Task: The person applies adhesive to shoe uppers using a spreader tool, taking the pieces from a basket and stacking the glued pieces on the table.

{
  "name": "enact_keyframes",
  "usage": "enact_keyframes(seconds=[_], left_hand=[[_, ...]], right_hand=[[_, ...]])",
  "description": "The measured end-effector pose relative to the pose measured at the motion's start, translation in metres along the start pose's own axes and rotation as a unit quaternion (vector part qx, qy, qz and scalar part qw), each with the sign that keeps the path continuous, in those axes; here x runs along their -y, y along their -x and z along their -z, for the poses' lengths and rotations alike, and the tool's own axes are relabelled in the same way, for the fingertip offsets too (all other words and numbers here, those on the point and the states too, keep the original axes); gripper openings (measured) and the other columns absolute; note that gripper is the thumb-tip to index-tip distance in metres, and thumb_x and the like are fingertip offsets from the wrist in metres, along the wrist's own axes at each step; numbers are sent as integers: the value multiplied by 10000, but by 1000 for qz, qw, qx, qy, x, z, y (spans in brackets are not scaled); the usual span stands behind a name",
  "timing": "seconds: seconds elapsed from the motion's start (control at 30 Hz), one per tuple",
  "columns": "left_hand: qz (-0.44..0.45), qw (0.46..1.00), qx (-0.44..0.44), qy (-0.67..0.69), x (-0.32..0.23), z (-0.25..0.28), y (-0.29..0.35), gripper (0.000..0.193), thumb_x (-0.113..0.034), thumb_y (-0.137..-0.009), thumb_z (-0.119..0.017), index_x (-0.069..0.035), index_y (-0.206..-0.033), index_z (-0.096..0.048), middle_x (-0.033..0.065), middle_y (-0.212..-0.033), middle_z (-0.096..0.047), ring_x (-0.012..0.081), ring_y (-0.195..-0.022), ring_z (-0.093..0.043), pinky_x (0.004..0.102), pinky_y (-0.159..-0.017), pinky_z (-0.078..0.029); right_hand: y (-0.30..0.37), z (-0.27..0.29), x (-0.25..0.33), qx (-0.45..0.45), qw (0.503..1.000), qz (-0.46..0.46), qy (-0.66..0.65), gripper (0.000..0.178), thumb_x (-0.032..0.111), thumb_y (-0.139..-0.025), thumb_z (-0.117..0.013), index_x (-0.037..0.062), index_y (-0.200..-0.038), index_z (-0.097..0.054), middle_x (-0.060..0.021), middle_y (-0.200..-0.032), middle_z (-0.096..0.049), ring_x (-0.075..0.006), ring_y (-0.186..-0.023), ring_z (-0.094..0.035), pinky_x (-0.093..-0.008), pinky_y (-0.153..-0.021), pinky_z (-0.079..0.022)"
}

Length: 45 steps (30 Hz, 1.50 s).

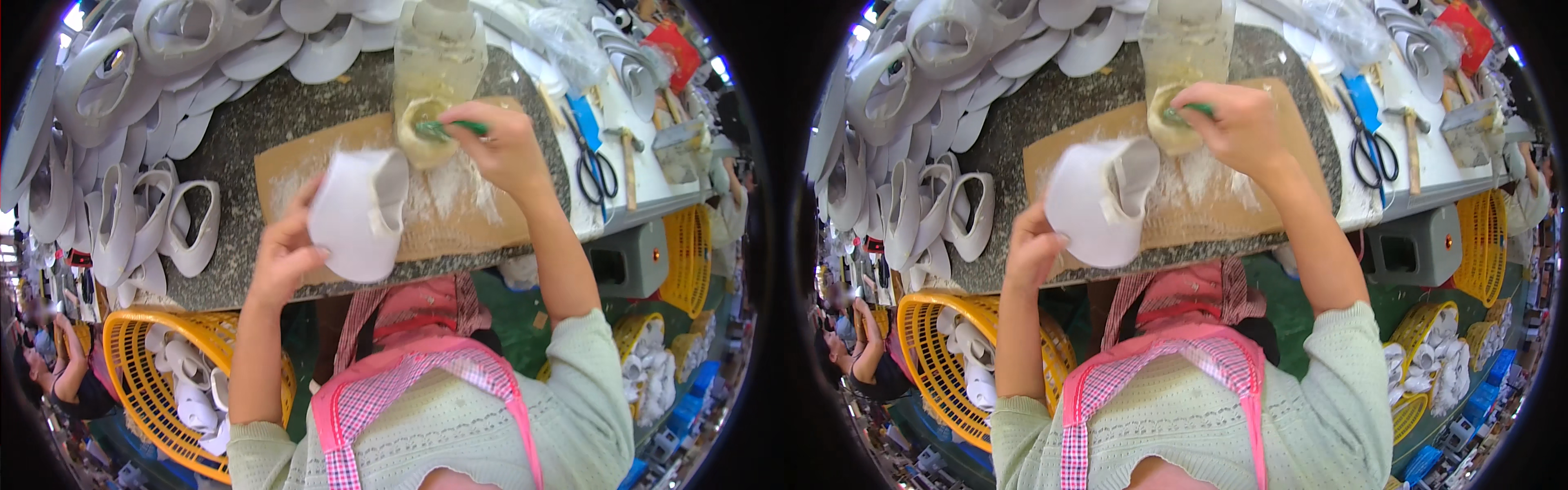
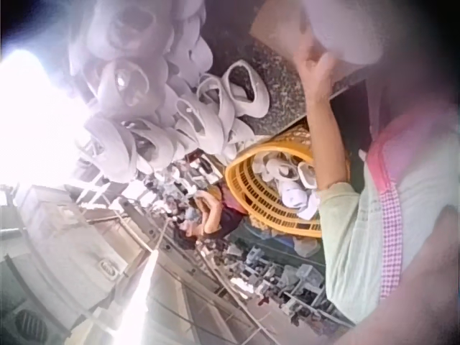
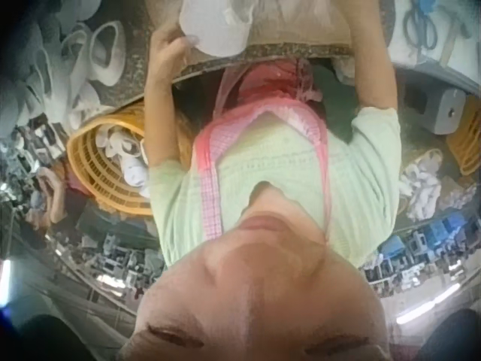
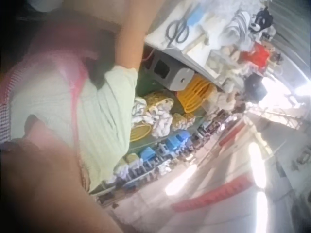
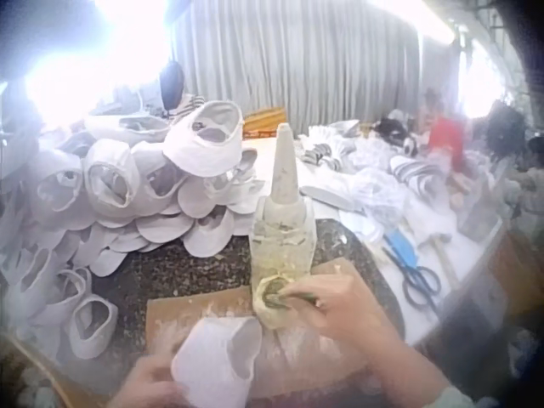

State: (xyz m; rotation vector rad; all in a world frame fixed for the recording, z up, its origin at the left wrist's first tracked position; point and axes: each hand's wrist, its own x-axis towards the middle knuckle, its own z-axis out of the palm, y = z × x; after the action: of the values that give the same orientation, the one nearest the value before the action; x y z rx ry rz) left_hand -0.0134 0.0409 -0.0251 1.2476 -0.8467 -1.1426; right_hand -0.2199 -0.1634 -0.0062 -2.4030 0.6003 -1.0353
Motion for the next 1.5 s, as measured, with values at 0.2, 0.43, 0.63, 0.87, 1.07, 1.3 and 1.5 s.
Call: enact_keyframes(seconds=[0.2,0.43,0.63,0.87,1.07,1.3,1.5], left_hand=[[-33,998,45,22,16,-2,4,218,-5,-605,-582,10,-823,-586,92,-1093,-496,207,-1028,-476,322,-886,-351],[-119,970,-184,-107,-47,3,9,223,89,-771,-467,20,-971,-540,69,-959,-589,119,-804,-581,230,-692,-458],[-79,972,-141,-173,-38,-13,4,195,58,-780,-485,32,-957,-563,38,-848,-607,67,-750,-560,195,-676,-443],[-100,961,-142,-215,-25,-24,1,229,43,-747,-507,7,-953,-600,34,-813,-614,62,-700,-553,196,-643,-447],[-237,887,-287,-274,-44,-5,13,262,63,-766,-522,8,-1009,-601,72,-926,-616,100,-795,-569,217,-718,-456],[-440,629,-33,-640,-85,-10,12,307,1,-602,-612,16,-909,-603,131,-846,-592,249,-740,-572,327,-638,-469],[-433,501,197,-723,-25,-23,3,184,-148,-577,-521,6,-657,-584,87,-771,-537,218,-810,-512,311,-743,-416]], right_hand=[[18,30,-19,10,989,49,-140,113,2,-751,-607,35,-855,-635,-32,-772,-632,-89,-604,-565,-183,-522,-430],[49,10,20,-81,939,-129,-309,124,-14,-742,-613,19,-862,-622,-40,-754,-614,-81,-583,-547,-186,-495,-428],[43,-25,29,-8,983,171,-73,222,-20,-632,-623,57,-840,-619,-79,-732,-596,-195,-559,-563,-251,-473,-425],[70,-36,35,38,988,144,-25,229,21,-595,-644,76,-815,-608,-52,-650,-556,-212,-539,-541,-280,-461,-414],[57,1,17,-133,930,-91,-330,161,-52,-727,-599,21,-870,-620,-57,-746,-612,-111,-650,-565,-239,-576,-464],[5,28,-18,-122,952,-86,-267,101,7,-761,-604,14,-860,-625,-36,-734,-603,-89,-619,-553,-185,-511,-424],[33,20,4,-56,902,-196,-380,96,3,-761,-592,-3,-852,-618,-53,-714,-594,-87,-569,-544,-186,-472,-418]])
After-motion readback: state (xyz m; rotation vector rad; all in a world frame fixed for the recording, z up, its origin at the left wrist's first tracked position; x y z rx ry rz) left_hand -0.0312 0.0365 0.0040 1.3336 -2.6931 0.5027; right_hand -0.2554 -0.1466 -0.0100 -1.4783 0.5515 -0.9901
